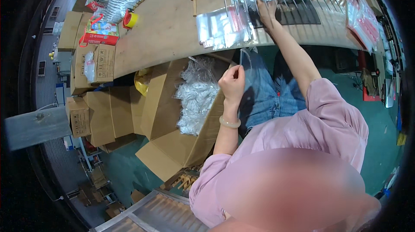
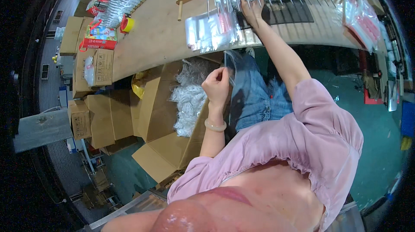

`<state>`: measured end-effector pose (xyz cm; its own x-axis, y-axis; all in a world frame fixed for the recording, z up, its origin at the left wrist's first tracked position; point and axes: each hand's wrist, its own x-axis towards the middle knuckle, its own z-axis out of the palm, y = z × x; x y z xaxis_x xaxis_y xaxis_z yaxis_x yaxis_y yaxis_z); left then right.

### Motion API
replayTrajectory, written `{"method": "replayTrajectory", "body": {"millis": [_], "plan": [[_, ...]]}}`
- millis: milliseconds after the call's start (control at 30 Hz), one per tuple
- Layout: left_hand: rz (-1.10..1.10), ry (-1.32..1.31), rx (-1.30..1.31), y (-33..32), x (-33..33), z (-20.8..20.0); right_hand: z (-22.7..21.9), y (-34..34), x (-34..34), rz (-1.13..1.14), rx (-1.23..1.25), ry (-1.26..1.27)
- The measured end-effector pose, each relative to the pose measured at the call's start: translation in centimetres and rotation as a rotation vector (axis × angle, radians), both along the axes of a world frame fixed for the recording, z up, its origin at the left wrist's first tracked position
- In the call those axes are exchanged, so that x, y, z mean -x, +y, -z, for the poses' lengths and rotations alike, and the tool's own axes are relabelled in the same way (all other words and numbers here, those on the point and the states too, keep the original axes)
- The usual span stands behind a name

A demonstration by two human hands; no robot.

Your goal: Picking up individual white components from a tray and placing them into clear plastic bags.

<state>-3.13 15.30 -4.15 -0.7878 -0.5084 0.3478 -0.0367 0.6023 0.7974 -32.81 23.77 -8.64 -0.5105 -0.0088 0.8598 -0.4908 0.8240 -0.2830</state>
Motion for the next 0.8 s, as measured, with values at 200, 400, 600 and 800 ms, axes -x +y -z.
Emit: {"method": "replayTrajectory", "body": {"millis": [200,400,600,800], "plan": [[0.03,0.047,0.081,-0.5,-0.5,0.2,-0.7,2.2,-2.9,-0.374,0.538,-0.269],[0.114,0.09,0.257,-0.9,0.6,0.7,-3.5,6.0,-13.2,-0.667,0.67,-0.426],[0.236,0.002,0.256,0.8,1.9,0.8,-4.7,10.9,-20.7,-0.909,0.199,-0.805],[0.228,0.099,0.145,3.9,2.5,0.8,-3.8,12.1,-17.6,-0.986,-0.341,-1.007]]}}
